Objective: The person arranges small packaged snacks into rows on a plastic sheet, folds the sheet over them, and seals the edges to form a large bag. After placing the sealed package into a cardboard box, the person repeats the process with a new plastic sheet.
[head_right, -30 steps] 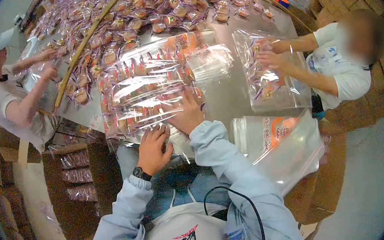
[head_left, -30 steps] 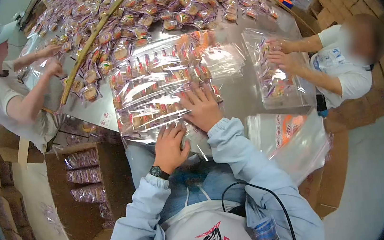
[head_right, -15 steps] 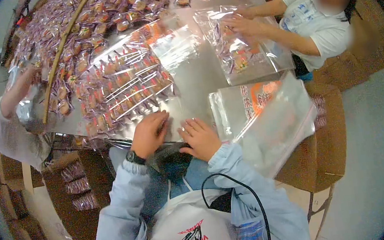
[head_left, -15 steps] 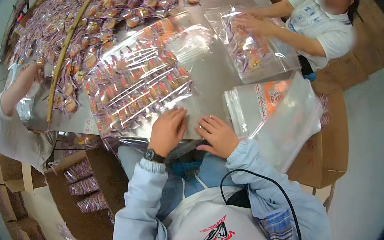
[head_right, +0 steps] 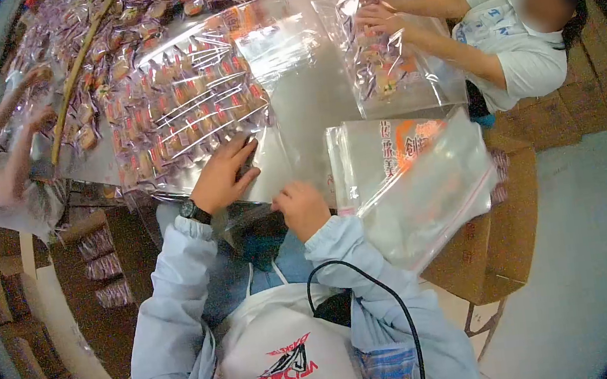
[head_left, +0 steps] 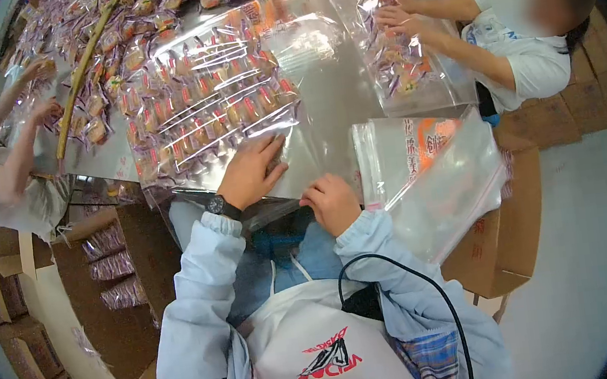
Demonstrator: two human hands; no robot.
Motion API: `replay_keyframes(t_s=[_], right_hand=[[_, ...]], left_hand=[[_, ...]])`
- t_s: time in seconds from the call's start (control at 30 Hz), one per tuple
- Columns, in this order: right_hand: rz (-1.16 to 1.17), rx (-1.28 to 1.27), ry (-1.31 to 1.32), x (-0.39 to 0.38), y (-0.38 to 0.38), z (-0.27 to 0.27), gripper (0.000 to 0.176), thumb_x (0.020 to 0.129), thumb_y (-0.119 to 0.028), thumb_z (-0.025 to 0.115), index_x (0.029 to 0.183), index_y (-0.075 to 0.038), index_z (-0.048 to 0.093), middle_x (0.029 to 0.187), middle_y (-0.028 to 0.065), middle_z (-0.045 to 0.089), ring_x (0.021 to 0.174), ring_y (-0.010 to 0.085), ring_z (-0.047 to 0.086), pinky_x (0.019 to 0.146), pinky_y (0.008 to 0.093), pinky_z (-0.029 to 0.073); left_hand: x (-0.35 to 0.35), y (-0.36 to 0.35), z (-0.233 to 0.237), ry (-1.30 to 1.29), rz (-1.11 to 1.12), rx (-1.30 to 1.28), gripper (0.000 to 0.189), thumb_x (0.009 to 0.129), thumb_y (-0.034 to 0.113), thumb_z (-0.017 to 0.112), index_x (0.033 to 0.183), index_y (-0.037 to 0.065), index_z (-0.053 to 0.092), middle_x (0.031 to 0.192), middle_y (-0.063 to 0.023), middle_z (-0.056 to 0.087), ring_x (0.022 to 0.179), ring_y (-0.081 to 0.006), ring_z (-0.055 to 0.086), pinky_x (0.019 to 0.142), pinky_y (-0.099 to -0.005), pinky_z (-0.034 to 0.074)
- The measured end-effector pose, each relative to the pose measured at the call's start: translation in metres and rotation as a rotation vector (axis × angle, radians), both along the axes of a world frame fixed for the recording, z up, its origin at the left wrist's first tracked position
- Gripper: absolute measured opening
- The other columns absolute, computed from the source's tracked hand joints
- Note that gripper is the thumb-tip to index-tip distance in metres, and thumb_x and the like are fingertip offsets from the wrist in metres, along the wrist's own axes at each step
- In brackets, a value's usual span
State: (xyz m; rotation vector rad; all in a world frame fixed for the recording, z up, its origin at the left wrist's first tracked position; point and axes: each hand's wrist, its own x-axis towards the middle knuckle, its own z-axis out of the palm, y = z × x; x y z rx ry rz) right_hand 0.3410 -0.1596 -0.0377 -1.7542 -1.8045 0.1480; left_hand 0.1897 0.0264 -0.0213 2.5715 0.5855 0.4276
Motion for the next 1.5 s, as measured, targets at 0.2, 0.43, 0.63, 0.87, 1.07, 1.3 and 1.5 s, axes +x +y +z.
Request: replay_keyframes(t_s=[0.2, 0.43, 0.63, 0.87, 1.07, 1.3, 1.5], right_hand=[[0.046, -0.098, -0.180, 0.003, 0.000, 0.000, 0.015, 0.083, -0.016, 0.071, 0.096, -0.011, 0.067, 0.092, 0.0093, 0.061, 0.093, 0.0305, 0.060, 0.085, 0.0441, 0.046], [0.127, 0.026, -0.250, 0.002, 0.003, 0.007, 0.035, 0.084, -0.016, 0.066, 0.118, -0.010, 0.069, 0.101, 0.0057, 0.063, 0.098, 0.0259, 0.061, 0.089, 0.0413, 0.045], [0.210, 0.171, -0.281, -0.002, 0.017, -0.002, 0.036, 0.082, -0.016, 0.065, 0.117, -0.011, 0.072, 0.104, 0.0037, 0.066, 0.097, 0.0239, 0.062, 0.085, 0.0402, 0.049], [0.232, 0.127, -0.186, -0.002, 0.038, 0.012, 0.030, 0.082, -0.022, 0.076, 0.109, -0.010, 0.073, 0.099, 0.0032, 0.066, 0.090, 0.0240, 0.063, 0.076, 0.0387, 0.052], [0.152, 0.040, -0.040, -0.004, 0.039, 0.014, 0.026, 0.080, -0.022, 0.080, 0.102, -0.008, 0.074, 0.091, 0.0065, 0.066, 0.087, 0.0281, 0.063, 0.076, 0.0413, 0.051], [0.059, -0.099, 0.056, 0.012, 0.033, 0.011, 0.017, 0.081, -0.019, 0.079, 0.090, -0.007, 0.071, 0.089, 0.0092, 0.064, 0.088, 0.0334, 0.062, 0.078, 0.0440, 0.049], [0.079, -0.188, 0.009, 0.008, 0.027, 0.023, 0.015, 0.084, -0.017, 0.077, 0.092, -0.007, 0.069, 0.095, 0.0100, 0.064, 0.090, 0.0334, 0.062, 0.080, 0.0440, 0.049]], left_hand=[[-0.008, 0.019, -0.002, -0.030, -0.078, -0.259, 0.062, 0.092, 0.028, 0.073, 0.146, 0.005, 0.056, 0.125, -0.0235, 0.069, 0.106, -0.0374, 0.068, 0.093, -0.0431, 0.054], [-0.026, 0.041, 0.004, 0.015, 0.029, -0.640, 0.055, 0.090, 0.015, 0.079, 0.141, 0.003, 0.062, 0.131, -0.0132, 0.071, 0.116, -0.0190, 0.066, 0.103, -0.0343, 0.051], [-0.029, 0.039, 0.001, -0.043, -0.053, -0.372, 0.075, 0.074, 0.023, 0.089, 0.140, 0.002, 0.059, 0.116, -0.0240, 0.070, 0.098, -0.0351, 0.070, 0.087, -0.0431, 0.054], [-0.016, 0.057, -0.011, 0.110, -0.168, -0.312, 0.111, 0.067, 0.036, 0.093, 0.160, 0.009, 0.038, 0.162, -0.0239, 0.038, 0.147, -0.0410, 0.042, 0.122, -0.0458, 0.034], [-0.015, 0.074, -0.015, 0.172, -0.306, -0.278, 0.129, 0.063, 0.049, 0.093, 0.165, 0.011, 0.024, 0.169, -0.0232, 0.024, 0.155, -0.0419, 0.024, 0.126, -0.0494, 0.023], [-0.014, 0.065, -0.020, 0.129, -0.267, -0.410, 0.133, 0.059, 0.050, 0.095, 0.165, 0.011, 0.024, 0.162, -0.0254, 0.036, 0.146, -0.0464, 0.035, 0.123, -0.0521, 0.027], [-0.013, 0.065, -0.022, 0.105, -0.288, -0.416, 0.133, 0.060, 0.050, 0.094, 0.165, 0.011, 0.023, 0.162, -0.0240, 0.037, 0.145, -0.0441, 0.037, 0.121, -0.0508, 0.029]])
